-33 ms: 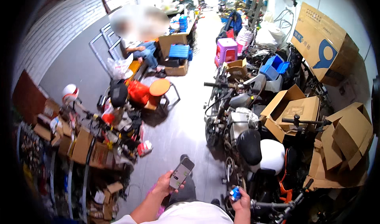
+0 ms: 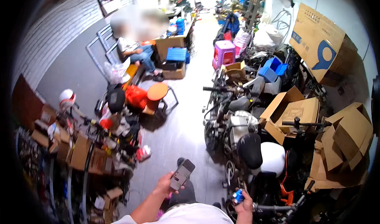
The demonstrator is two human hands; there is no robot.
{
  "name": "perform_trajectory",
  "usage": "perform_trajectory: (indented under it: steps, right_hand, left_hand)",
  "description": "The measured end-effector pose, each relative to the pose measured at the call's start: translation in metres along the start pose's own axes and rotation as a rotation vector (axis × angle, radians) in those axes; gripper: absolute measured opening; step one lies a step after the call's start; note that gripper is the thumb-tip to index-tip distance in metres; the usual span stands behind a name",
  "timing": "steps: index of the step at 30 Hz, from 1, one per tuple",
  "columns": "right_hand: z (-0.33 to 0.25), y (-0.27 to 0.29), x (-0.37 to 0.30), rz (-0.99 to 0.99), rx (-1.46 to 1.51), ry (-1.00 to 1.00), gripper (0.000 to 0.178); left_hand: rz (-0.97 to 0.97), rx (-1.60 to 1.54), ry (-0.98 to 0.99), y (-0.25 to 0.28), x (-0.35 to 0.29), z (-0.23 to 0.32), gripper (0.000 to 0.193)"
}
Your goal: The person walks through a cluttered workshop, retrieves a hammer, and sits on the floor to work on a scooter wheel. They use the hammer and a wrench to remove the wheel from the scooter, then reattach it and tighten the bolts.
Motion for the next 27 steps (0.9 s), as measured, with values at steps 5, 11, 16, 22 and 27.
perform_trajectory:
  steps: [5, 11, 16, 22, 27]
  right_hand:
    - [0.023, -0.067, 0.091, 0.045, -0.222, 0.359, 0.009]
    - [0.115, -0.383, 0.154, -0.127, -0.460, 0.508, 0.011]
    - [0.164, -0.528, 0.240, -0.286, -0.439, 0.372, 0.021]
    - [0.202, -0.625, 0.410, -0.222, -0.453, 0.120, 0.021]
    - [0.201, -0.732, 0.517, -0.161, -0.457, 0.080, 0.020]
  left_hand:
    - [-0.120, 0.027, -0.057, 0.070, 0.127, 0.131, 0.053]
    - [-0.122, 0.151, -0.174, 0.148, 0.174, 0.337, 0.056]
    - [-0.047, 0.028, -0.192, 0.210, 0.215, 0.437, 0.059]
    - [0.119, -0.041, -0.066, 0.280, 0.311, 0.510, 0.066]
    - [0.190, -0.046, -0.088, 0.280, 0.342, 0.630, 0.065]
Point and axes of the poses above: each hand's wrist, its own x-axis towards the middle knuckle, its own y-axis out of the back of the hand, z = x × y, the point moved 1 cm from there along x, towards the middle knuckle, and after that the axes turned 10 degrees about x, right-handed, at the moved point
